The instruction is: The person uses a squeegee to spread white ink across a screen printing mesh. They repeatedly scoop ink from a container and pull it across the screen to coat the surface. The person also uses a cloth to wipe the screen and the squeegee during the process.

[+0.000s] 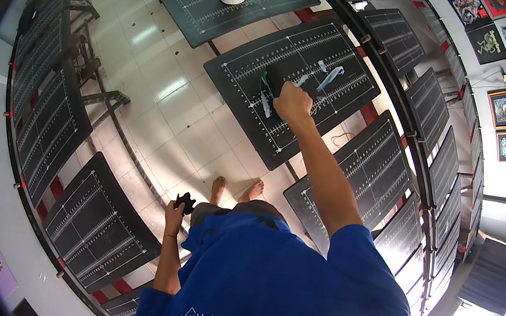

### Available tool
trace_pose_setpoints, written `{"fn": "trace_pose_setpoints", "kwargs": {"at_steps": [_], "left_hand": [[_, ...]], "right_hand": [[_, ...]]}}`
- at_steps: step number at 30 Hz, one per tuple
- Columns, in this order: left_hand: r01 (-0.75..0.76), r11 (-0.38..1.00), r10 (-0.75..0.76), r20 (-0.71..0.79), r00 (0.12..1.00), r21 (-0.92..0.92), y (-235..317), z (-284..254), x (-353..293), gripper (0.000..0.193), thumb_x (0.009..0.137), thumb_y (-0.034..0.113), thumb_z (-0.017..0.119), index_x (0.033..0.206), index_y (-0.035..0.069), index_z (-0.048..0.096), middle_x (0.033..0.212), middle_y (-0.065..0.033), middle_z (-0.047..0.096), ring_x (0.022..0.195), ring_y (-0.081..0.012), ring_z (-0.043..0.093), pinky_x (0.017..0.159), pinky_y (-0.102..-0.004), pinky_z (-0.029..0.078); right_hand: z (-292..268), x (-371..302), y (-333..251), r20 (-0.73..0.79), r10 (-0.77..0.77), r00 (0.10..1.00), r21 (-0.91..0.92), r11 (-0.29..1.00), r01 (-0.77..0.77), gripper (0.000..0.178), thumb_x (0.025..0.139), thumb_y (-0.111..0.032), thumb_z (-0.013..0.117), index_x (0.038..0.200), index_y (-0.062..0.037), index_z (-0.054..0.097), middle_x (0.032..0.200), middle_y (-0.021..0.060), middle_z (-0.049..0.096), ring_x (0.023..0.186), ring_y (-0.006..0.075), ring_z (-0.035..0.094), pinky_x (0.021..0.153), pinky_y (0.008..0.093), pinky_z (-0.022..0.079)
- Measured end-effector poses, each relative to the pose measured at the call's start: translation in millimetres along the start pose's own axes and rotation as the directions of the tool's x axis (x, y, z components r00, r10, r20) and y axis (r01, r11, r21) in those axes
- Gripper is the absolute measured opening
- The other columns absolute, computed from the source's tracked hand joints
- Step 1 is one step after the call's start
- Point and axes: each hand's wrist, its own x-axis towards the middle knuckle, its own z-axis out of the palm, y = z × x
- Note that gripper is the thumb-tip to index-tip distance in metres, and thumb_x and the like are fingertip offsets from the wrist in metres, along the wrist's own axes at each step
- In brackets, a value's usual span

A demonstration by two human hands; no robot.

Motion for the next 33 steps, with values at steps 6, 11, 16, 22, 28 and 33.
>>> {"fn": "trace_pose_setpoints", "kwargs": {"at_steps": [6,11,16,22,28,33], "left_hand": [[-0.053,0.999,0.052,0.028,0.998,0.015,26.0,-7.2,20.4,0.026,0.09,0.019,0.066,0.101,-0.003,0.06,0.094,-0.0118,0.066,0.076,-0.0165,0.063,0.062,-0.0303,0.051],[-0.07,0.996,0.065,0.102,0.993,0.047,35.5,-1.5,43.2,0.027,0.092,0.021,0.065,0.101,-0.003,0.06,0.093,-0.0111,0.064,0.075,-0.0162,0.062,0.061,-0.0303,0.051],[-0.048,0.995,0.03,0.188,0.982,0.089,34.5,2.6,51.2,0.028,0.093,0.021,0.064,0.104,-0.003,0.058,0.096,-0.0117,0.064,0.08,-0.0178,0.064,0.063,-0.0308,0.054],[-0.064,0.966,0.0,0.248,0.969,0.249,54.0,3.6,47.5,0.024,0.093,0.02,0.062,0.102,-0.002,0.058,0.092,-0.0117,0.065,0.077,-0.0174,0.064,0.059,-0.03,0.052],[-0.019,0.91,-0.097,0.256,0.962,0.415,54.6,9.2,42.7,0.025,0.094,0.019,0.06,0.107,-0.002,0.058,0.095,-0.0119,0.066,0.08,-0.0185,0.067,0.06,-0.0295,0.054],[-0.051,0.886,-0.125,0.342,0.931,0.461,64.0,39.7,50.5,0.027,0.091,0.019,0.065,0.105,-0.003,0.06,0.091,-0.0111,0.066,0.075,-0.0177,0.065,0.057,-0.0296,0.053]], "right_hand": [[22.2,-67.9,-14.6,0.08,0.037,0.996,-0.14,0.99,-0.026,0.033,0.08,-0.007,0.063,0.108,0.0095,0.057,0.087,0.0258,0.07,0.085,0.0395,0.072,0.075,0.0451,0.058],[75.1,-120.2,-4.2,0.129,0.067,0.989,-0.226,0.974,-0.037,0.036,0.081,-0.014,0.067,0.111,0.0045,0.057,0.087,0.0228,0.07,0.083,0.0377,0.072,0.074,0.044,0.058],[-47.1,-143.6,92.4,0.051,0.255,0.966,-0.011,0.967,-0.255,0.032,0.079,-0.03,0.067,0.106,-0.0134,0.067,0.091,0.0169,0.072,0.088,0.0382,0.07,0.078,0.049,0.055],[-87.1,-173.5,313.1,-0.324,0.539,0.778,0.07,0.833,-0.548,0.033,0.076,-0.025,0.066,0.107,-0.018,0.07,0.096,0.0158,0.072,0.093,0.0369,0.069,0.081,0.0477,0.054],[-37.9,-193.7,367.8,-0.291,0.503,0.814,0.002,0.851,-0.526,0.029,0.075,-0.017,0.068,0.105,-0.0152,0.07,0.097,0.0139,0.072,0.093,0.0342,0.069,0.081,0.0465,0.055],[28.3,-273.9,263.4,-0.327,0.298,0.897,0.055,0.953,-0.297,0.038,0.073,-0.005,0.063,0.109,-0.0148,0.069,0.101,0.009,0.07,0.092,0.0302,0.069,0.079,0.0444,0.056]]}}
